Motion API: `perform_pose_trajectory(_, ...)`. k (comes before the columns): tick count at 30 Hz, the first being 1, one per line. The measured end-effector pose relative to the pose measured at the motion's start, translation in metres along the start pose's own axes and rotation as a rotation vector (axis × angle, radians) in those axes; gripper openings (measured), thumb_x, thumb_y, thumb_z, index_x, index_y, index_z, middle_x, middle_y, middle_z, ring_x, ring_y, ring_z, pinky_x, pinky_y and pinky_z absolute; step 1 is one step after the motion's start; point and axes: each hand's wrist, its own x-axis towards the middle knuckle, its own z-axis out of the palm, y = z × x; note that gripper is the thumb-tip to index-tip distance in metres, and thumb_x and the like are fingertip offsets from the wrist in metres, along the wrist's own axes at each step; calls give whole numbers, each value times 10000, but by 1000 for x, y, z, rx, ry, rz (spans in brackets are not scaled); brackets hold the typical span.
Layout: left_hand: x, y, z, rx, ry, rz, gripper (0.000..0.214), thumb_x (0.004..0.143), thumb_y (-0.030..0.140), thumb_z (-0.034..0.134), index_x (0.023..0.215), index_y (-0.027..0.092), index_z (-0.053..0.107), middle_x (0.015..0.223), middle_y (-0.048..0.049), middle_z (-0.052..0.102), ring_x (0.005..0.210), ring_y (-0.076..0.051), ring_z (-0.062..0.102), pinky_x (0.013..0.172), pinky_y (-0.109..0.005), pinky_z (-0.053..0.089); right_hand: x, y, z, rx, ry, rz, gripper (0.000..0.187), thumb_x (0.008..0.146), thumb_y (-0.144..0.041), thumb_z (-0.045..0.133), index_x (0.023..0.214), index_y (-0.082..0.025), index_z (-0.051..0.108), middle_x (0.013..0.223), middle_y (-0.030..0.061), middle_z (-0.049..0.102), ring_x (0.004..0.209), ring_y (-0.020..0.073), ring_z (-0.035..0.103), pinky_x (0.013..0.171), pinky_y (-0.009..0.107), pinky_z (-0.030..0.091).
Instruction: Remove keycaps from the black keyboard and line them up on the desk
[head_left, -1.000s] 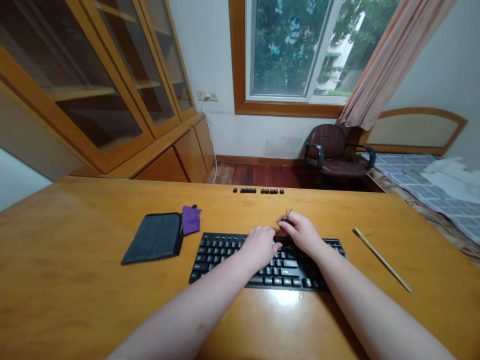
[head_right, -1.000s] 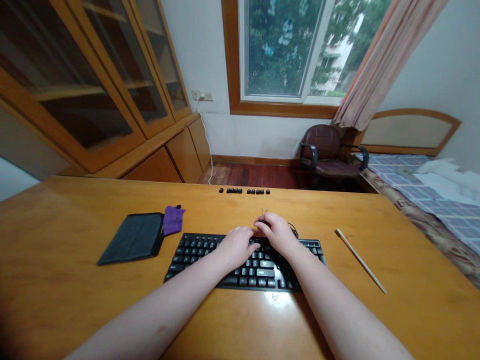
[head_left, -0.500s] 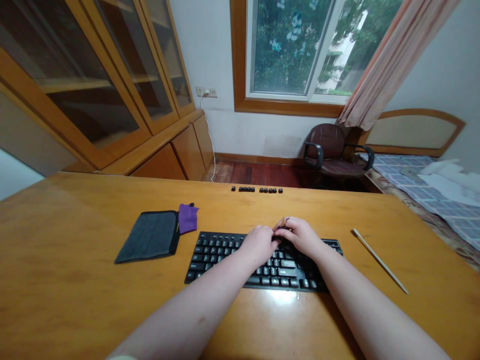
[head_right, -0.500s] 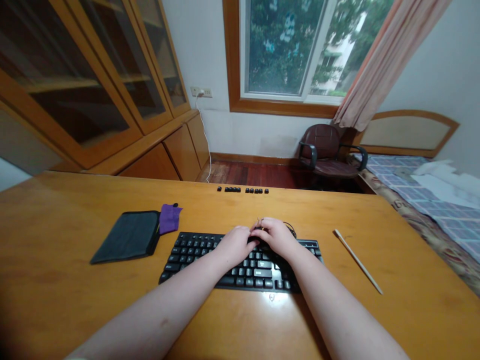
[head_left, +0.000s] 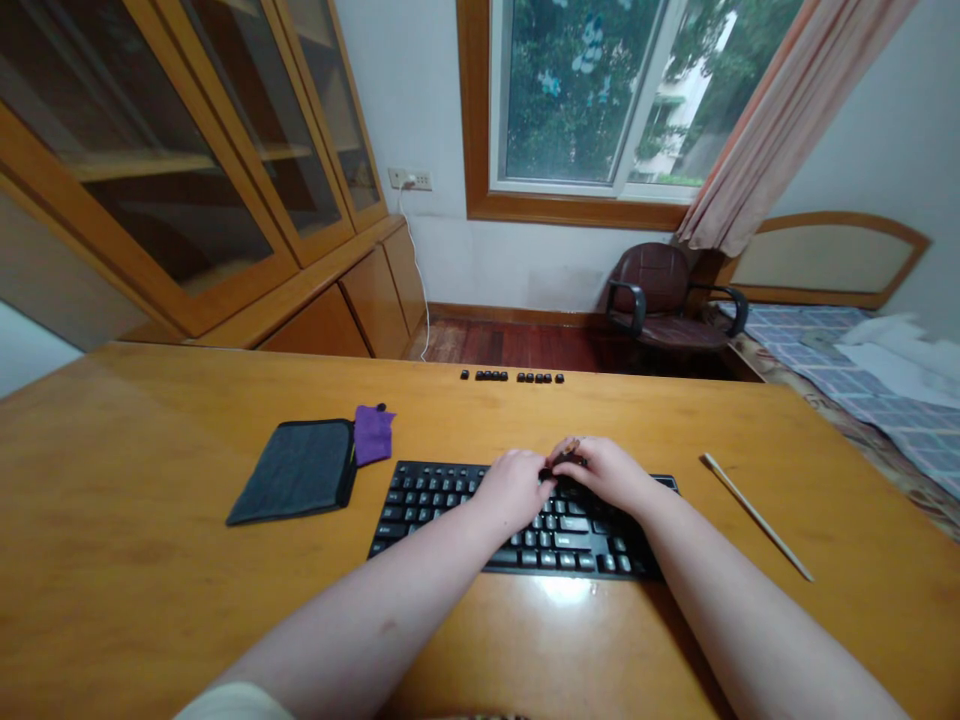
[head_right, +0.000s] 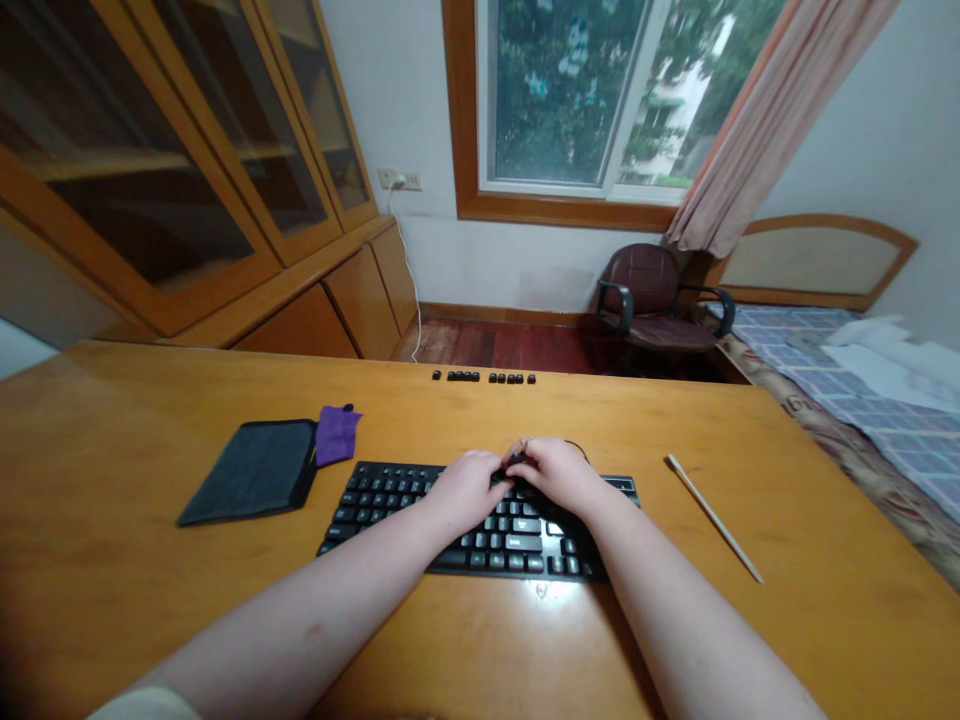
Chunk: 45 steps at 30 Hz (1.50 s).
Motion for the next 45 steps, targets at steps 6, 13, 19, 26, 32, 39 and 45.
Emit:
perform_pose_trajectory(6, 0, 1, -2, -18, 14, -7, 211, 799, 321, 525, 903, 177, 639, 878, -90, 656, 865, -248, 588, 773, -355, 449, -1, -1, 7, 49, 77, -16, 116, 835, -259, 533, 835, -211, 638, 841, 21, 680, 795, 158, 623, 746, 273, 463)
perform_pose_trajectory(13, 2, 0, 0, -60, 55, -30, 224, 808, 329, 521, 902, 180, 660, 854, -87, 671, 841, -242, 605, 756, -348, 456, -2, 2, 11, -7, 215, 45, 111, 824, -258, 526, 842, -191, 612, 824, 45, 668, 778, 177, 623, 701, 277, 468)
perform_pose_trajectory(19, 1, 2, 0, -266, 205, -40, 226, 831, 290, 502, 1001, 201, 620, 926, -51, 673, 876, -203, 608, 781, -323, 464, -1, 3, 11, 224, 405, 136, 135, 823, -300, 522, 805, -183, 587, 767, 46, 663, 722, 173, 631, 676, 283, 488)
perform_pose_trajectory(26, 0, 2, -1, -350, 345, 10, 270, 798, 222, 551, 1063, 209, 600, 1029, -45, 650, 964, -195, 585, 870, -335, 454, -2, 7, 18, 379, 549, 167, 234, 804, -390, 548, 838, -161, 584, 799, 78, 672, 742, 186, 637, 706, 314, 502)
perform_pose_trajectory(32, -2, 3, -1, -394, 366, 10, 284, 787, 202, 560, 1065, 190, 616, 1058, -64, 650, 995, -195, 588, 908, -351, 457, -3, 1, 17, 398, 518, 172, 266, 806, -411, 540, 880, -158, 571, 734, 64, 672, 684, 182, 646, 657, 299, 516)
perform_pose_trajectory(39, -1, 4, -3, -432, 412, -7, 289, 777, 182, 552, 1055, 183, 627, 1061, -66, 651, 1006, -185, 588, 925, -347, 460, -5, -6, 15, 238, 480, 150, 247, 824, -374, 513, 825, -163, 639, 864, 78, 658, 698, 176, 643, 628, 273, 522)
perform_pose_trajectory(45, -1, 5, -6, -457, 432, -10, 291, 767, 185, 562, 1047, 198, 641, 1053, -60, 658, 988, -186, 596, 930, -365, 458, -7, -11, 16, 216, 469, 176, 258, 837, -380, 492, 820, -181, 654, 842, 72, 675, 662, 174, 645, 586, 263, 525)
